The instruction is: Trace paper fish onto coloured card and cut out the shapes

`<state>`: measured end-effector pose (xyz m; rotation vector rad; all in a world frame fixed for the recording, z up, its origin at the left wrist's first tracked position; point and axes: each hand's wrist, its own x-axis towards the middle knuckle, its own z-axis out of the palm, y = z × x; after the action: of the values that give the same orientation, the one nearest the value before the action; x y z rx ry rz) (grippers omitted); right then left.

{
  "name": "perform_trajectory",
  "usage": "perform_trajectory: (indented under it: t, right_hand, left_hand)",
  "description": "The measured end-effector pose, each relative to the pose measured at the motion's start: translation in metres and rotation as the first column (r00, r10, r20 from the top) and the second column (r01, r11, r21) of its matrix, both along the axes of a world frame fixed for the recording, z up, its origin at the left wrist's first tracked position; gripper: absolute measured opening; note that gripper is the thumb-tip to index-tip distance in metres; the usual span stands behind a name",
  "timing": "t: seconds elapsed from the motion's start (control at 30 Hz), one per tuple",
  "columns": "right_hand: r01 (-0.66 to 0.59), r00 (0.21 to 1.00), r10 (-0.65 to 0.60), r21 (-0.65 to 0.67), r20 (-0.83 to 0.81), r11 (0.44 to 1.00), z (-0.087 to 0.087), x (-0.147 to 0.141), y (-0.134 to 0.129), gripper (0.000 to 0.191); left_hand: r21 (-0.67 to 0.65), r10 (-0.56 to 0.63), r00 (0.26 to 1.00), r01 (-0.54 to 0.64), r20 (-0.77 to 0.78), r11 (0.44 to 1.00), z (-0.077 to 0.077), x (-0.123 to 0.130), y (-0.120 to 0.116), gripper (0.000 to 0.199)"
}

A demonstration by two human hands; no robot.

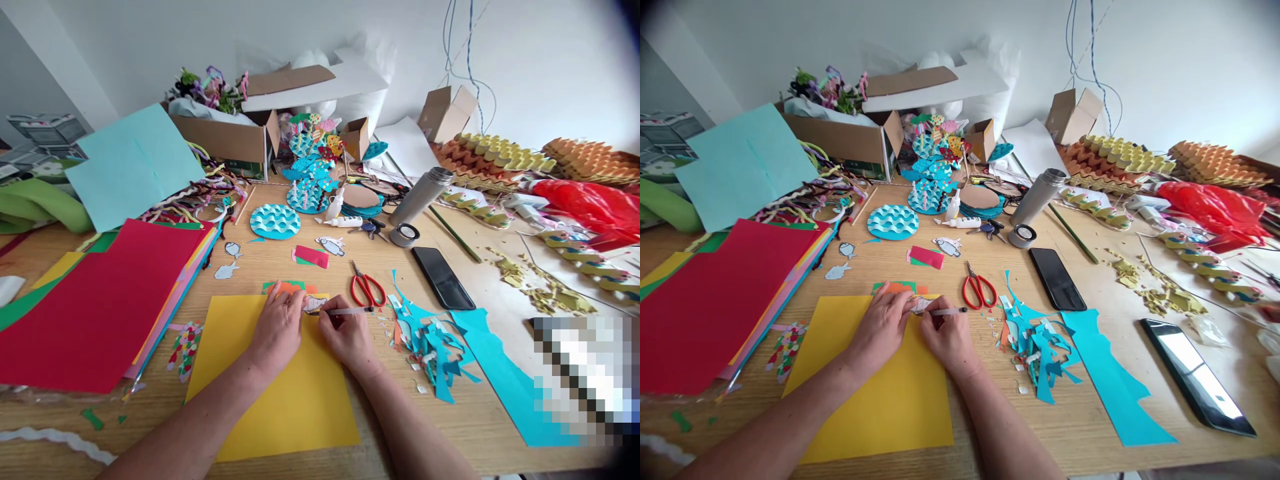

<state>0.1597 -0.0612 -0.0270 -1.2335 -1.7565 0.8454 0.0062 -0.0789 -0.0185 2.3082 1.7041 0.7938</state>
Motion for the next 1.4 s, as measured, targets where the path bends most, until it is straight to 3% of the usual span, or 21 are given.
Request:
perform_trajectory:
  t: [0.5, 0.77, 1.4]
  right_hand:
    - [0.013, 1.000, -0.013, -0.003, -0.009, 1.000, 0.002, 0.001, 0.001, 0.006]
    - [0.029, 1.000, -0.030, -0.037, -0.006, 0.999, 0.005, 0.001, 0.001, 0.006]
    - [0.053, 0.998, -0.056, -0.086, -0.028, 0.995, 0.008, 0.001, 0.003, 0.007]
  left_hand:
    - [-0.010, -0.028, 0.996, 0.027, -0.088, 1.000, 0.003, -0.002, -0.001, 0.042]
    - [-0.032, -0.044, 0.997, 0.042, -0.058, 0.999, 0.006, -0.003, 0.001, 0.051]
    - [-0.056, -0.095, 0.994, 0.092, -0.059, 0.994, 0.009, -0.007, 0.003, 0.050]
